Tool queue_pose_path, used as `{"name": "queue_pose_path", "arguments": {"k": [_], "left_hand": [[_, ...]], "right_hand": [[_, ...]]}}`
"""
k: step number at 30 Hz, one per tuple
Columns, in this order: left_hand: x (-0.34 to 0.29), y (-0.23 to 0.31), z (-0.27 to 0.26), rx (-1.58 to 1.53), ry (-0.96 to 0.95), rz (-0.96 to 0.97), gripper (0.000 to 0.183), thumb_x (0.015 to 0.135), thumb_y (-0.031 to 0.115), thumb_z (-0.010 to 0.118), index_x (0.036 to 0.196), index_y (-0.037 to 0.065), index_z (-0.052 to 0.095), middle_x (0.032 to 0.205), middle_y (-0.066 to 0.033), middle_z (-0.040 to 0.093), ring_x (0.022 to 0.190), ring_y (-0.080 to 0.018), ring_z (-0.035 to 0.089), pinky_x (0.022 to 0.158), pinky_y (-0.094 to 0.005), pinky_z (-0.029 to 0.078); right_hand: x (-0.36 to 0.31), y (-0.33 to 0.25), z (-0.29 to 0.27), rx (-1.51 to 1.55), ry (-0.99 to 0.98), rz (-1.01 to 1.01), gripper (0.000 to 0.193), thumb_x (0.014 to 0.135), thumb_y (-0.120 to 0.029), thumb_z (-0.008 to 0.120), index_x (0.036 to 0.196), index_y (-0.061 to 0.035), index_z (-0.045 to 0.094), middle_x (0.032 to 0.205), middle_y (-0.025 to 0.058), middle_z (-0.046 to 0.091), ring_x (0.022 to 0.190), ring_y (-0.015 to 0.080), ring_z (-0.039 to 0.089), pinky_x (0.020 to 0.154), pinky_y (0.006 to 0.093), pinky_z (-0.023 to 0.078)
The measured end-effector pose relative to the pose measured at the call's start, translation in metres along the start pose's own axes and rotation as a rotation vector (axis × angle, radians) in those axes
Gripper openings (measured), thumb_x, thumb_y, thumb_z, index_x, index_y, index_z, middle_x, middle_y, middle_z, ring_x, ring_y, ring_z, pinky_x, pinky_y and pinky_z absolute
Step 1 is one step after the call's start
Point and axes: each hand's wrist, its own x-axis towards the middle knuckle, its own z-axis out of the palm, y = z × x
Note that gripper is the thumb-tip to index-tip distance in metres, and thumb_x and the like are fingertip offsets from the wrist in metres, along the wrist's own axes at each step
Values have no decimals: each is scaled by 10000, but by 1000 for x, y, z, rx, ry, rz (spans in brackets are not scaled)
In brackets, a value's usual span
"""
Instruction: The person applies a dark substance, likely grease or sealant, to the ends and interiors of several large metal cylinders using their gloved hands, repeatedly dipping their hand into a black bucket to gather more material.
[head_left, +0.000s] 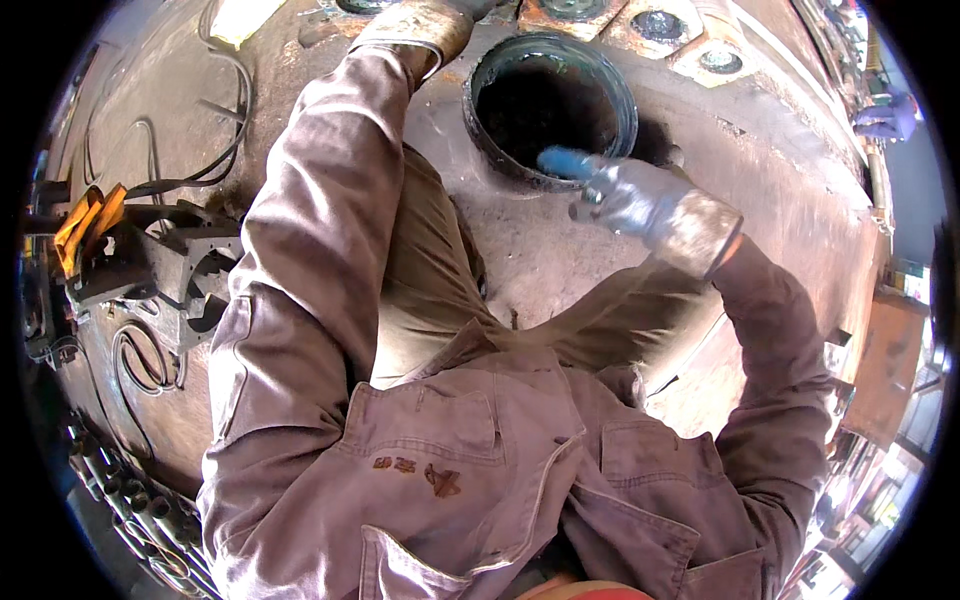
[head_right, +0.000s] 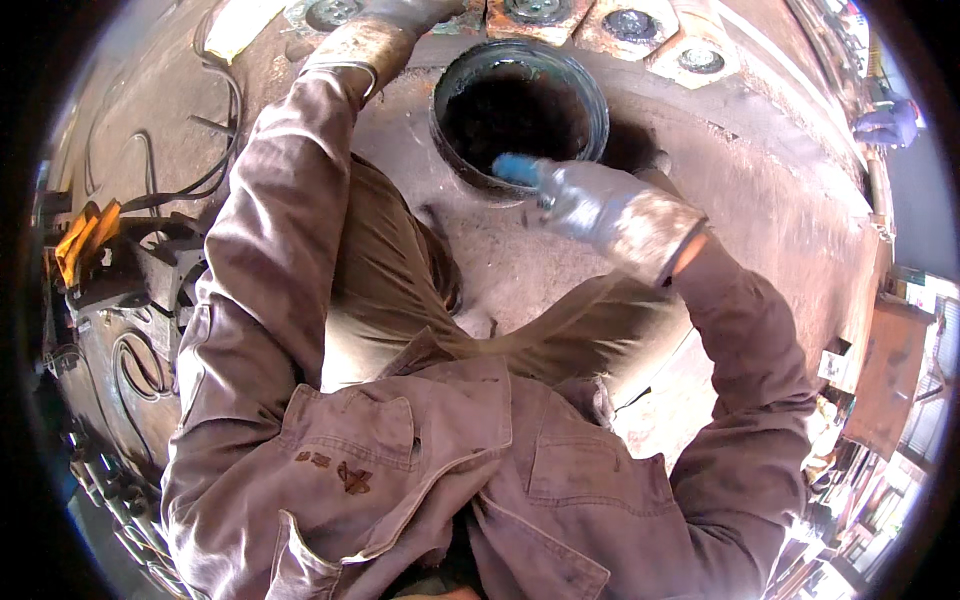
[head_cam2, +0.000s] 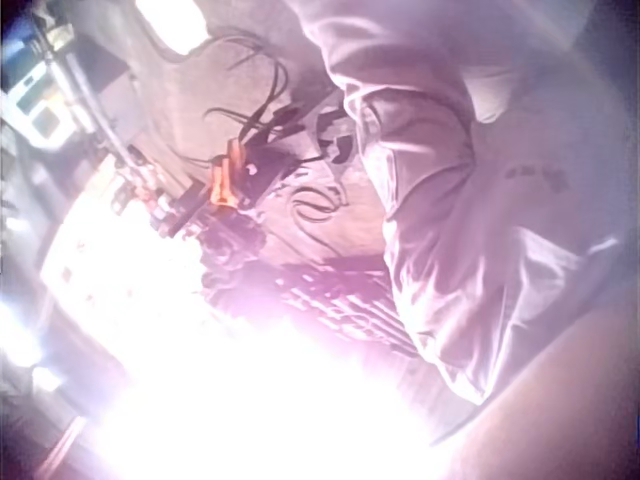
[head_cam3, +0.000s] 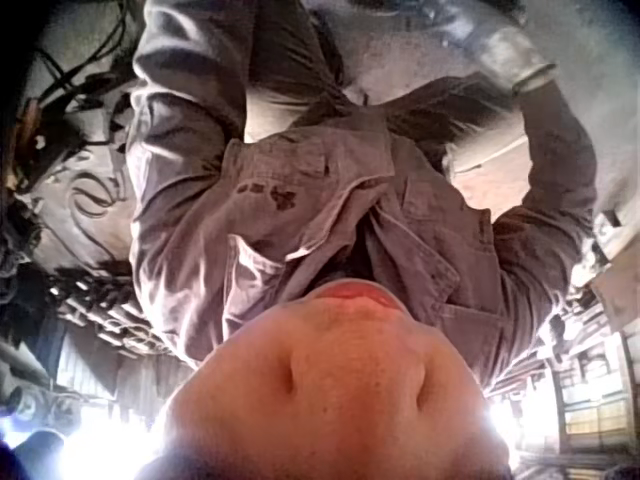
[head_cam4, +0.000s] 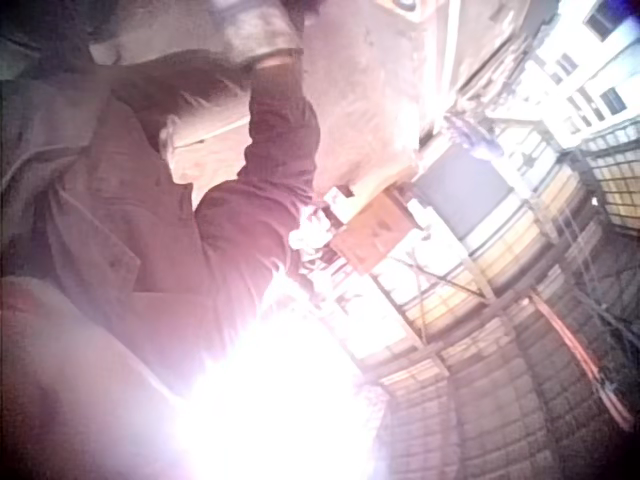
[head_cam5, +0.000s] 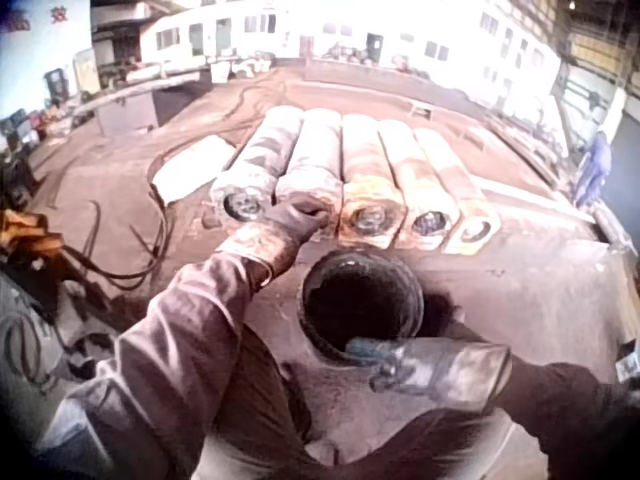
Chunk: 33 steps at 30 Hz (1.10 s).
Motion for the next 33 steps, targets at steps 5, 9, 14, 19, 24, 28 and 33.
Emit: {"name": "queue_pose_path", "arguments": {"k": [5,9,14,19,24,28,33], "left_hand": [[4,-7,25,105,122,177,428,966,484,715,1231,158,795,1282,-94,761,1233,-262,682,1082,-384,522],[9,-28,6,205,130,216,438,969,490,705,1226,147,794,1255,-96,770,1220,-265,688,1069,-385,527],[8,0,22,153,45,159,421,977,489,697,1207,152,799,1214,-99,781,1167,-263,712,1025,-379,544],[14,-5,21,140,-40,192,383,982,450,718,1235,172,794,1220,-86,779,1202,-247,699,1047,-370,529],[11,-4,30,23,201,298,314,966,403,756,1153,157,807,1142,-71,791,1131,-227,716,1013,-369,547],[12,-11,16,-113,138,271,332,936,346,807,1195,139,787,1220,-48,773,1162,-203,705,1025,-351,546],[-6,-19,-4,726,174,629,543,911,77,741,1397,305,654,1444,-30,650,1355,-227,607,1132,-326,522]], "right_hand": [[-24,5,5,930,193,-149,860,957,-47,791,1689,-83,341,1693,11,452,1109,74,636,886,267,580],[-4,-11,3,803,129,-38,913,952,-141,828,1706,-119,313,1649,14,505,1065,64,630,765,267,551],[34,6,18,189,149,313,1057,961,-560,756,1720,-69,209,1271,225,739,1112,290,726,910,464,582],[19,-21,89,-491,13,417,1090,964,-656,644,1721,-43,155,1406,282,669,1312,410,658,1118,612,457],[10,-28,37,-384,107,300,1085,905,-647,713,1707,-80,252,1410,318,648,1289,452,656,1109,521,504],[43,3,-44,40,541,234,1119,888,-611,769,1702,-46,249,1396,275,685,1201,427,704,1011,506,563],[96,40,-87,842,660,135,978,916,-437,822,1657,-10,347,1490,199,639,1217,268,656,1085,403,489]]}}
